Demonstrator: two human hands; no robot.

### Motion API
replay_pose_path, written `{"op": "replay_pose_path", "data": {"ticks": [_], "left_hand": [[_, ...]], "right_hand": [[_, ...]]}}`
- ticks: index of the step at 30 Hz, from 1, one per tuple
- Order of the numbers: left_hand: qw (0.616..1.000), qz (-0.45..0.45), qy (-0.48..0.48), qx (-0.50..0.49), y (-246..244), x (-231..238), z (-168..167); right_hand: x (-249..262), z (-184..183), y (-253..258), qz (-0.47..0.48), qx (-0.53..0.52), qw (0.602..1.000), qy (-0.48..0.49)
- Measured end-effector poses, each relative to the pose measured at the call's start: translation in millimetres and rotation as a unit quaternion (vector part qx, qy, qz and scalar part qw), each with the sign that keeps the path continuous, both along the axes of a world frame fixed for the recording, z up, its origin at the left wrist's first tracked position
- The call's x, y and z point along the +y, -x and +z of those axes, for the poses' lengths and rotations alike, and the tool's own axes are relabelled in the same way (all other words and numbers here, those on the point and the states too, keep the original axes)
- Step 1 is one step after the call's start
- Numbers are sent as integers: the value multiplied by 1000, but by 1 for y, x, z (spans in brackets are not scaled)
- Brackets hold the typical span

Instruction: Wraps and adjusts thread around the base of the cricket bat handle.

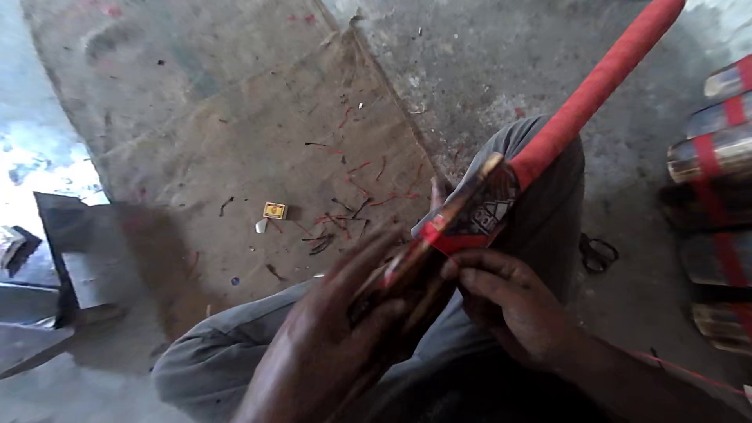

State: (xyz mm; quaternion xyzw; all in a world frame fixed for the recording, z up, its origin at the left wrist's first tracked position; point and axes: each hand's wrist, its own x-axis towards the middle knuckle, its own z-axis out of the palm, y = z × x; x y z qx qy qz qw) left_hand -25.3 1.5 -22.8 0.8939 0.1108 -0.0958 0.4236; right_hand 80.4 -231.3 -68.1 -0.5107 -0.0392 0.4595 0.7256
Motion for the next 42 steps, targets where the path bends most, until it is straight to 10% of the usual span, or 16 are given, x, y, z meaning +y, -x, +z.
{"op": "replay_pose_path", "data": {"ticks": [3,7,26,35,42], "left_hand": [[930,52,-355,-84,16,-55,-11],[853,49,-518,-42,20,-91,-52],[910,-12,-408,-67,7,-65,-27],[985,-59,139,81,-4,-4,-3],[925,38,-374,-55,14,-60,-41]], "right_hand": [[18,10,-6,2,19,1000,3],[3,5,7,-7,29,998,47],[-56,-43,37,-51,109,992,-35],[-24,-18,23,-29,35,998,-54],[0,-18,11,-19,-5,999,47]]}}
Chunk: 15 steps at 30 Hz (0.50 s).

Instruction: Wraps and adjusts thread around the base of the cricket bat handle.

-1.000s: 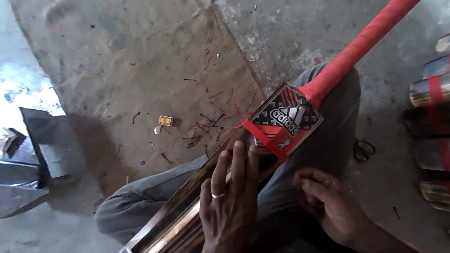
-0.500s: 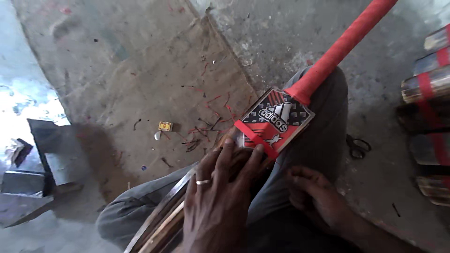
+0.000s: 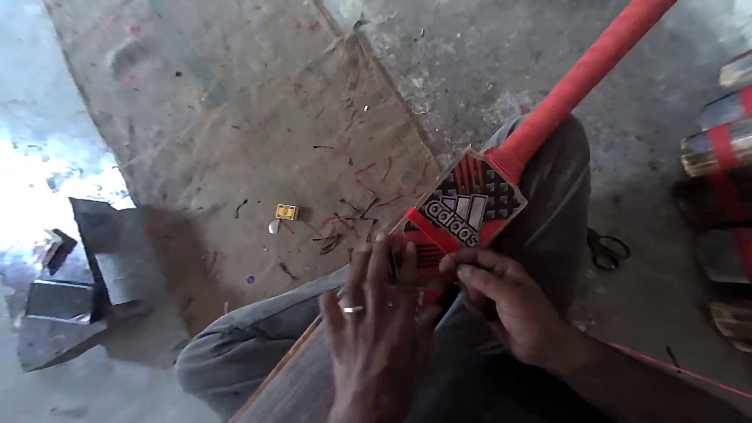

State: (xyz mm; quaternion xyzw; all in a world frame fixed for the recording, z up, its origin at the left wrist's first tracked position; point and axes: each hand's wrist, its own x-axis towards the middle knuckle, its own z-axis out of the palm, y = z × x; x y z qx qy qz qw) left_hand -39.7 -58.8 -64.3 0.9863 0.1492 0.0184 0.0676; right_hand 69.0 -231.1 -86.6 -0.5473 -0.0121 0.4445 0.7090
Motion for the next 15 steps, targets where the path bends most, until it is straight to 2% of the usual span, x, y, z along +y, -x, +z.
{"op": "replay_pose_path", "data": {"ticks": [3,7,10,13,15], "left_hand": [[999,22,-39,23,2,-19,-27],[1000,10,-2,8,-2,-13,-27],[1000,-6,12,10,-3,-5,-23],[996,-34,75,25,-6,6,-10],[983,-53,165,54,-7,16,5]], "right_hand": [[-20,-9,12,0,1,999,35],[-54,-24,24,-24,0,998,50],[-59,-24,28,-25,-5,999,36],[-56,-17,25,-10,-23,1000,6],[-52,-8,20,4,-34,999,-15]]}}
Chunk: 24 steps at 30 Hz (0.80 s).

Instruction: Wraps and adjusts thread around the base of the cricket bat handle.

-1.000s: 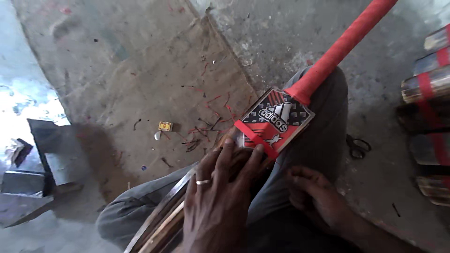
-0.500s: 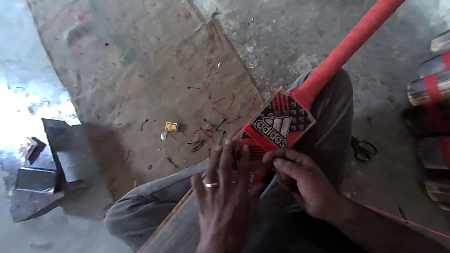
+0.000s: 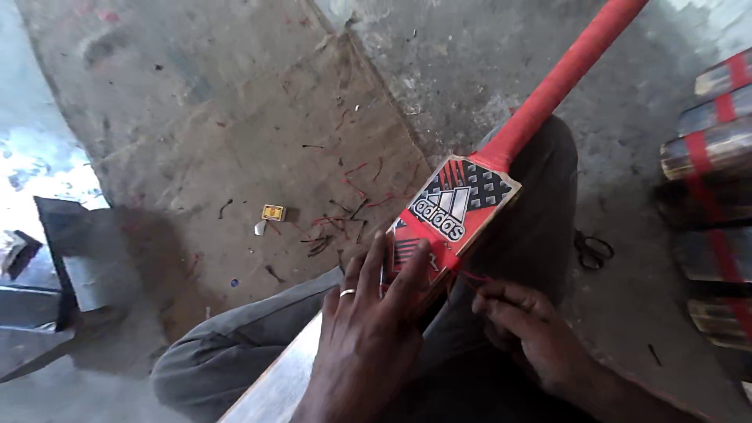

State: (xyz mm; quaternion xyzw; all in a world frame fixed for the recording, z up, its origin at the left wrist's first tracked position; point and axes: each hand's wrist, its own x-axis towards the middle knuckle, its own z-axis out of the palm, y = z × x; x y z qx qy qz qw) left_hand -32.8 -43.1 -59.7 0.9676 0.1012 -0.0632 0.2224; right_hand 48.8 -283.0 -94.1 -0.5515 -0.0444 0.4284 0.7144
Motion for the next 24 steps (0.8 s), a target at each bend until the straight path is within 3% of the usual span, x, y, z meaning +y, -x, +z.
{"op": "replay_pose_path", "data": {"ticks": [3,6,8,9,11,12,13,15,17,19,24], "left_hand": [[969,-6,224,108,-1,16,27],[873,18,444,200,-4,31,36],[838,14,503,212,-6,42,28],[844,14,499,196,-7,46,26],[928,27,360,89,-3,47,31],[975,43,216,22,1,39,37],[995,59,69,-36,6,26,38],[983,70,-148,-80,15,-14,26],[953,66,-289,-56,20,-46,0],[939,72,-333,-49,20,-52,-18],[950,54,-302,-64,14,-39,-17]], "right_hand": [[8,14,-6,14,-4,999,-36],[15,20,-12,24,-2,997,-69],[22,19,-16,19,14,998,-51],[26,18,-19,21,28,999,-39],[37,19,-26,29,34,999,-25],[43,22,-30,34,31,999,-22],[48,25,-33,38,27,999,-21],[57,31,-33,35,36,999,-13],[58,32,-29,24,55,998,9],[43,23,-20,6,74,997,31],[0,1,2,-59,102,993,0]]}}
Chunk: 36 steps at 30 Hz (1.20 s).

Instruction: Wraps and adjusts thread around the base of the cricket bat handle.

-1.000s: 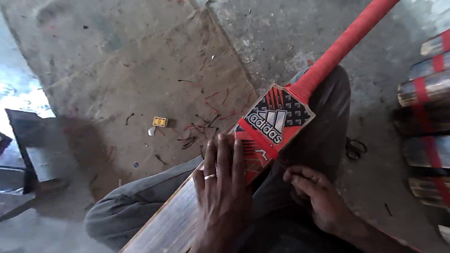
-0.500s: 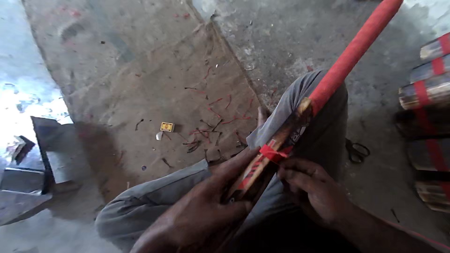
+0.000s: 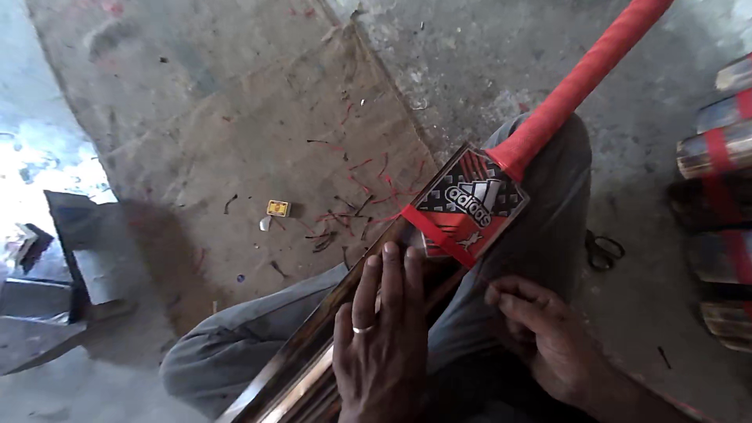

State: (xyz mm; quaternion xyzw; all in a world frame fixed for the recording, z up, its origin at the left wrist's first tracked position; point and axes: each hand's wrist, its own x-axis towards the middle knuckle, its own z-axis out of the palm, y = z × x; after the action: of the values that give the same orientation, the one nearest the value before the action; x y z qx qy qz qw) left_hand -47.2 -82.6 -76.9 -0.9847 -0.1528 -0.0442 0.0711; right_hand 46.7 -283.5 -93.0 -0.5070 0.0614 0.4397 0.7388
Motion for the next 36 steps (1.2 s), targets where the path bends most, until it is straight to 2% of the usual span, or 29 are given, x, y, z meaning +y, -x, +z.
{"op": "replay_pose_path", "data": {"ticks": [5,11,13,15,17,18,21,22,23,24,25,27,28,30,32,36], "left_hand": [[999,-23,28,4,-3,5,6],[997,-41,59,21,-10,11,16],[993,-53,101,23,-13,19,26],[980,-68,181,53,-15,31,42],[948,-79,297,78,-15,46,52],[920,-80,371,96,-14,54,56],[786,-64,597,146,-15,75,56],[764,-48,627,146,-16,78,53],[787,-32,603,125,-14,78,50],[845,-20,527,87,-12,74,48],[903,-17,428,42,-9,66,45],[969,-9,246,-23,-5,40,31],[985,1,174,-15,-3,25,20],[994,22,106,14,-1,4,-4],[993,28,112,15,-5,0,-17],[988,9,155,15,-11,9,-13]], "right_hand": [[-7,-18,7,26,49,998,-17],[-4,-23,2,7,75,996,-47],[-3,-18,1,27,51,996,-63],[1,-8,-2,51,19,995,-78],[8,3,-4,62,-1,993,-97],[12,9,-6,65,-13,992,-105],[23,15,-9,59,-22,992,-107],[26,14,-10,57,-21,994,-95],[30,11,-12,56,-17,995,-77],[34,8,-14,54,-15,996,-66],[38,5,-17,54,-21,997,-56],[42,3,-19,55,-45,997,-27],[43,3,-19,57,-57,997,-7],[37,1,-16,70,-69,995,31],[22,-6,-7,72,-62,994,49],[-9,-18,6,38,-58,996,54]]}}
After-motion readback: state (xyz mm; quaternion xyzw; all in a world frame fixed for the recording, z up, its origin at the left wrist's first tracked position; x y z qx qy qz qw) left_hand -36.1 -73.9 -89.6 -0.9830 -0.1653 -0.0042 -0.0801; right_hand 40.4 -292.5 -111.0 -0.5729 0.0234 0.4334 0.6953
